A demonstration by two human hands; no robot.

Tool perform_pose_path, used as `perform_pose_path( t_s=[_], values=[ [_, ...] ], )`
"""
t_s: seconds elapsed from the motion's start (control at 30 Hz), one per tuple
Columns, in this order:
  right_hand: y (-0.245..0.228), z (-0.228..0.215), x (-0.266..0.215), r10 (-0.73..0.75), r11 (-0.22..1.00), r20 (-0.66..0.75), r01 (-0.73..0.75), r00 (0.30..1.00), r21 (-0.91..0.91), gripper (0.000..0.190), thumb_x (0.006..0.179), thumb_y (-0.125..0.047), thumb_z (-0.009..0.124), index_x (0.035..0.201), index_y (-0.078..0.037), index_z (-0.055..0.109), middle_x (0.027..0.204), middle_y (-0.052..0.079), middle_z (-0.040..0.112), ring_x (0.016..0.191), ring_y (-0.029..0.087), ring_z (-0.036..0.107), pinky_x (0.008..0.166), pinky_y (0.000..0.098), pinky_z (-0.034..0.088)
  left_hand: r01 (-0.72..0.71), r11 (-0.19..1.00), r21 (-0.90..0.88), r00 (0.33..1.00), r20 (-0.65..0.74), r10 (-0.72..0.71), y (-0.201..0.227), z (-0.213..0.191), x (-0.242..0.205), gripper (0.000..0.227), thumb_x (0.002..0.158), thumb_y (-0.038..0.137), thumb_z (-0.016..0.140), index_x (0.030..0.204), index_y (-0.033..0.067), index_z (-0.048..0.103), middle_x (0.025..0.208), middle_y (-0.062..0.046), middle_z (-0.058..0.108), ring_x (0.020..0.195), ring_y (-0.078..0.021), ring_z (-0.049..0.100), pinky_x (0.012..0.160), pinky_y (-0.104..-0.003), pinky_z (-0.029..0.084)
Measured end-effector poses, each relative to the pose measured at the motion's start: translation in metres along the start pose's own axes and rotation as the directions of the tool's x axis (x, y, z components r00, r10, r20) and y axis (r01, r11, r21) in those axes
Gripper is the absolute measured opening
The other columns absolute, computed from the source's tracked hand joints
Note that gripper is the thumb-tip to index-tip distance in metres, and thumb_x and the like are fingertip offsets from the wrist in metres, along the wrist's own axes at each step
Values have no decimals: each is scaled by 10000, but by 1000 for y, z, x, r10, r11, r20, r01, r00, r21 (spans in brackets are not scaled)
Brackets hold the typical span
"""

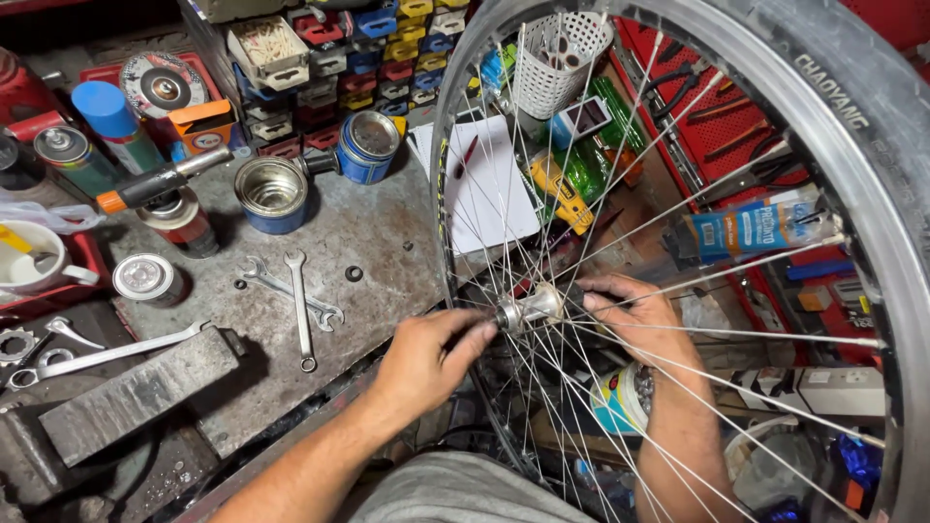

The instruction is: The person works on a bicycle wheel hub, repeatedly inserting and removing a metal axle and adjusting components with their hands. They also handle a wrench and other small parts on a cluttered workbench.

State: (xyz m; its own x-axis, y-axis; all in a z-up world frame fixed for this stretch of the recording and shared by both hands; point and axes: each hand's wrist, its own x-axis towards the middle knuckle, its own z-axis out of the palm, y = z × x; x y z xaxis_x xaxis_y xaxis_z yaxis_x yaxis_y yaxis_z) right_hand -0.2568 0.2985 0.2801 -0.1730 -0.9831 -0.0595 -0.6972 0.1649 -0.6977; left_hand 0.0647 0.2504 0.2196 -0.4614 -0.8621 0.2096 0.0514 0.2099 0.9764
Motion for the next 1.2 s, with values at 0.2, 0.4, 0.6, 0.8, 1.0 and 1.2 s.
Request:
perform_pose_path(
  t_s=[0.2,0.4,0.6,0.8,1.0,1.2],
  values=[
    [12,0,0,-4,999,5,4,1000,-43,255,927,-245,812,1127,-89,838,1019,143,797,1059,268,736,951,462,553,-348,937,34,933,-89,349,9,-3,-3,227,878,34,695,1076,74,801,1068,-167,802,1015,-421,765,846,-517,621],
    [3,-2,-2,10,999,16,-10,1000,-39,279,906,-230,807,1140,-79,828,1068,182,793,1088,320,727,987,511,529,-139,990,28,973,-184,142,7,-3,0,280,912,247,796,1123,63,787,991,-186,799,947,-427,765,791,-510,614],
    [19,-3,-6,-13,1000,6,12,1000,15,266,911,-211,810,1128,-58,820,1086,185,790,1100,292,712,987,502,530,-264,956,127,956,-93,277,13,8,-1,171,934,138,718,1078,80,790,943,-155,788,894,-424,769,749,-497,625],
    [19,-7,-2,-24,1000,38,24,999,-7,255,923,-222,807,1132,-76,828,1076,166,800,1103,304,732,988,487,542,-409,912,-31,887,-249,389,11,23,-8,125,967,244,726,988,136,787,918,-66,769,877,-324,759,784,-445,623],
    [55,-18,0,63,992,7,-62,998,-107,304,939,-258,808,1190,-87,812,1150,185,787,1186,333,698,1034,502,511,-218,974,62,960,-167,225,-6,35,-3,239,979,172,682,1139,5,740,966,-218,758,900,-454,756,752,-517,623],
    [17,-15,-8,166,982,-60,-171,984,-77,267,921,-182,767,1173,-96,794,1120,56,799,1055,153,711,953,278,508,-577,809,107,793,-165,587,9,37,-6,216,970,23,654,1177,10,713,1186,-151,732,1158,-377,679,1057,-502,598]
  ],
)
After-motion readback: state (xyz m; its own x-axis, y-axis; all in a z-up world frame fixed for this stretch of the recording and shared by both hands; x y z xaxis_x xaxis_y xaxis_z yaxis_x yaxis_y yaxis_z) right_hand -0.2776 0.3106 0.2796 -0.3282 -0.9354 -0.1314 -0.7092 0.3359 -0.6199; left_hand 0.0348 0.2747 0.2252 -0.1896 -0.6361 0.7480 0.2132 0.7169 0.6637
